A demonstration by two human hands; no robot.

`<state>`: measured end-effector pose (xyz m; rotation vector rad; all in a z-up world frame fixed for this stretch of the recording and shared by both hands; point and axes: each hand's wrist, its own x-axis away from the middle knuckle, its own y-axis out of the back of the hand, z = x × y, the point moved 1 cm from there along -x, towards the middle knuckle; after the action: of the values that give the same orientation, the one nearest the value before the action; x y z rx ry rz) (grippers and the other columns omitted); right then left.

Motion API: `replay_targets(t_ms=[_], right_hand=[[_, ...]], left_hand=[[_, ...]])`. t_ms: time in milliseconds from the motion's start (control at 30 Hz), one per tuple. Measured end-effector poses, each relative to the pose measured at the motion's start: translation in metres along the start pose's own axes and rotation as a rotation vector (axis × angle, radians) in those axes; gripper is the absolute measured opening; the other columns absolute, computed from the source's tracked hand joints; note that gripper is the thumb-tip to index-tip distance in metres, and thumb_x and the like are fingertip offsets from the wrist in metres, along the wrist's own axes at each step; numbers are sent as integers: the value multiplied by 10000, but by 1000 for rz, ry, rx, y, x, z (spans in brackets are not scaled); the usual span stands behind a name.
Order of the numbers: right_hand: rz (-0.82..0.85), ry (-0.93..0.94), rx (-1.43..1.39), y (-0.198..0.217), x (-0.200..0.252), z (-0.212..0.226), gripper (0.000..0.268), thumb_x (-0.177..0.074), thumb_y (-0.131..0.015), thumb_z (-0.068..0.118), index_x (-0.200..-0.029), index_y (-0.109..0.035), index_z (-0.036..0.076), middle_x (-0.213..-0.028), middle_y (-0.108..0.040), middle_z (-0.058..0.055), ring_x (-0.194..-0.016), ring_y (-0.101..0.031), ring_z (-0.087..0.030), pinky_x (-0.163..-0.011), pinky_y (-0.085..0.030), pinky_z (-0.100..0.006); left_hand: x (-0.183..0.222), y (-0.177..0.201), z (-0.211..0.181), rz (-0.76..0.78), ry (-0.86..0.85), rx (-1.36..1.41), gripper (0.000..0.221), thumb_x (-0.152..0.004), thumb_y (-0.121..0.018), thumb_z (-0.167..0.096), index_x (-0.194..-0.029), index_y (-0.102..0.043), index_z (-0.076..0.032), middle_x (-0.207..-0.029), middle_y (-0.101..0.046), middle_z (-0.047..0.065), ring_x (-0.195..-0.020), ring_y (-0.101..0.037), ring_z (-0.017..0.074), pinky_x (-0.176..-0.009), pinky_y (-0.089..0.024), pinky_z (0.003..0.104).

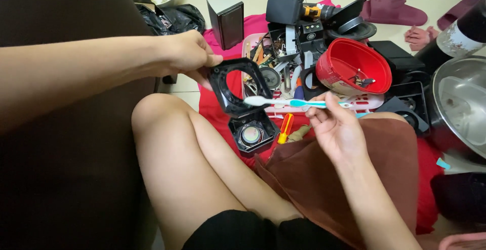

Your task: Cleaning a plastic frame using a toothbrush and a cloth to remove dust or debris.

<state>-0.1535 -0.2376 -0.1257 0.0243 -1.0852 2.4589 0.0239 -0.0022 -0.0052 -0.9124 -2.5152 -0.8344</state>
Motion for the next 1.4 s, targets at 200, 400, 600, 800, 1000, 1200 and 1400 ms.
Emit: replay_targets(t_ms=[200,400,600,800,1000,1200,1400], right_hand=[[136,6,-36,4,-4,-1,136,-880,-522,98,-903,-551,-32,-865,-570,-110,-744,-543,-178,-739,-459,-267],[92,6,-56,-20,-1,4,130,-891,-512,116,-898,-537,-12,-889,-532,-104,-715,-519,-160,-727,-461,-272],[146,-14,-91,-29,1,-1,115,-885,-518,112,-917,-553,7,-899,-575,-101,-712,-522,-158,-724,-450,-270],[152,-39,-129,-40,4,-8,97,-877,-529,104,-869,-541,8,-865,-570,-111,-723,-522,-166,-720,-456,-260],[155,-41,-121,-35,8,-9,104,-873,-529,90,-888,-542,-12,-856,-562,-104,-704,-533,-160,-696,-470,-253],[172,-23,-103,-28,6,-5,109,-875,-525,103,-892,-545,-3,-879,-571,-105,-723,-532,-159,-730,-453,-260],[131,-22,-93,-30,8,-5,109,-877,-526,106,-901,-548,2,-887,-571,-105,-708,-529,-164,-721,-459,-271]], left_hand=[[30,12,-25,-22,-22,-216,253,-931,-462,-101,-861,-597,100,-784,-610,175,-594,-601,255,-580,-548,309],[54,20,-36,-43,-14,-311,258,-934,-465,-99,-864,-615,100,-760,-622,188,-577,-597,245,-560,-528,309],[67,20,-38,-63,-11,-337,265,-940,-472,-124,-852,-609,84,-745,-601,183,-581,-613,240,-555,-537,292],[81,27,-29,-88,-16,-279,248,-925,-471,-98,-873,-589,114,-796,-625,192,-621,-624,255,-623,-550,292],[75,20,-30,-117,-48,-324,268,-925,-479,-103,-855,-616,116,-748,-612,187,-565,-602,247,-551,-552,302],[77,20,-28,-100,-2,-304,260,-923,-480,-119,-888,-613,102,-803,-635,196,-629,-630,246,-610,-556,285],[81,16,-35,-113,1,-334,267,-934,-462,-132,-894,-611,86,-795,-641,194,-617,-633,235,-616,-551,276]])
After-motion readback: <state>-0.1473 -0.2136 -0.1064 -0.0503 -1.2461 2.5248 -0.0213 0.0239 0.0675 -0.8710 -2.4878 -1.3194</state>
